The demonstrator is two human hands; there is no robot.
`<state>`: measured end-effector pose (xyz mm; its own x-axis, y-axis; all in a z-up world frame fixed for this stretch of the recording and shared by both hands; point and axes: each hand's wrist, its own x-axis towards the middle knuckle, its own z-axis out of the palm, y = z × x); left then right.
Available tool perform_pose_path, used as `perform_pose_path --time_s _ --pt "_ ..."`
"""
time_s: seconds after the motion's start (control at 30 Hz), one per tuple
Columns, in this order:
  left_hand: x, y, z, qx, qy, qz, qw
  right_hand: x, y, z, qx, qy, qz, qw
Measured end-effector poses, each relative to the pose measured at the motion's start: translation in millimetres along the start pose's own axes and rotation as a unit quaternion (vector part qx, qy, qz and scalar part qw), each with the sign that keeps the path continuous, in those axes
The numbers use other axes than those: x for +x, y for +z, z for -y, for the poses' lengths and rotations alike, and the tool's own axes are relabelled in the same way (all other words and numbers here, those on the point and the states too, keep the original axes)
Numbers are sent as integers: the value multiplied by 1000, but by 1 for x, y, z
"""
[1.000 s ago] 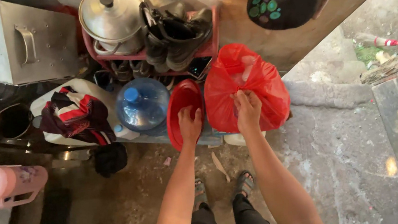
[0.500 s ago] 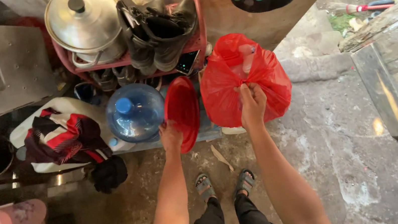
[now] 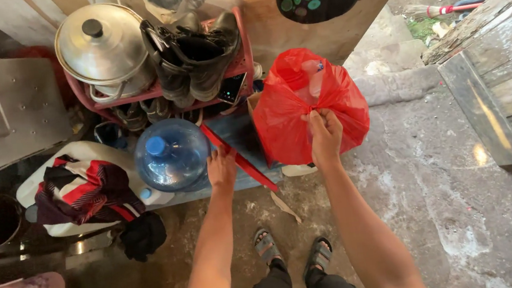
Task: Gathering several small items into a red plastic bag, tying it, and placing it into an outdoor storage bin.
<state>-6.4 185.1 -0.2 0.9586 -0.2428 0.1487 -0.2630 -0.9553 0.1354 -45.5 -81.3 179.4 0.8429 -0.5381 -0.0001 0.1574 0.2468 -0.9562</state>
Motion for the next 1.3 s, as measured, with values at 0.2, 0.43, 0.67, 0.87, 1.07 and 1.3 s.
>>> perform_pose_path --time_s 0.2,0.43,0.67,0.87,1.07,1.3 --pt "8 -92 -34 13 43 53 998 9 -7 12 82 -19 28 996" --pt "2 -151 -62 -13 120 -22 992 6 -31 53 92 4 28 995" --pt "9 -207 -80 -91 135 39 986 32 -77 99 170 -34 78 982" --pt "11 -258 -110 -133 97 67 984 56 -118 128 176 -62 100 977" --pt "13 -266 -131 -187 -1 -16 982 73 -153 134 132 -111 109 979" --pt "10 -281 -157 -285 -172 -148 931 73 -174 140 101 -98 88 986"
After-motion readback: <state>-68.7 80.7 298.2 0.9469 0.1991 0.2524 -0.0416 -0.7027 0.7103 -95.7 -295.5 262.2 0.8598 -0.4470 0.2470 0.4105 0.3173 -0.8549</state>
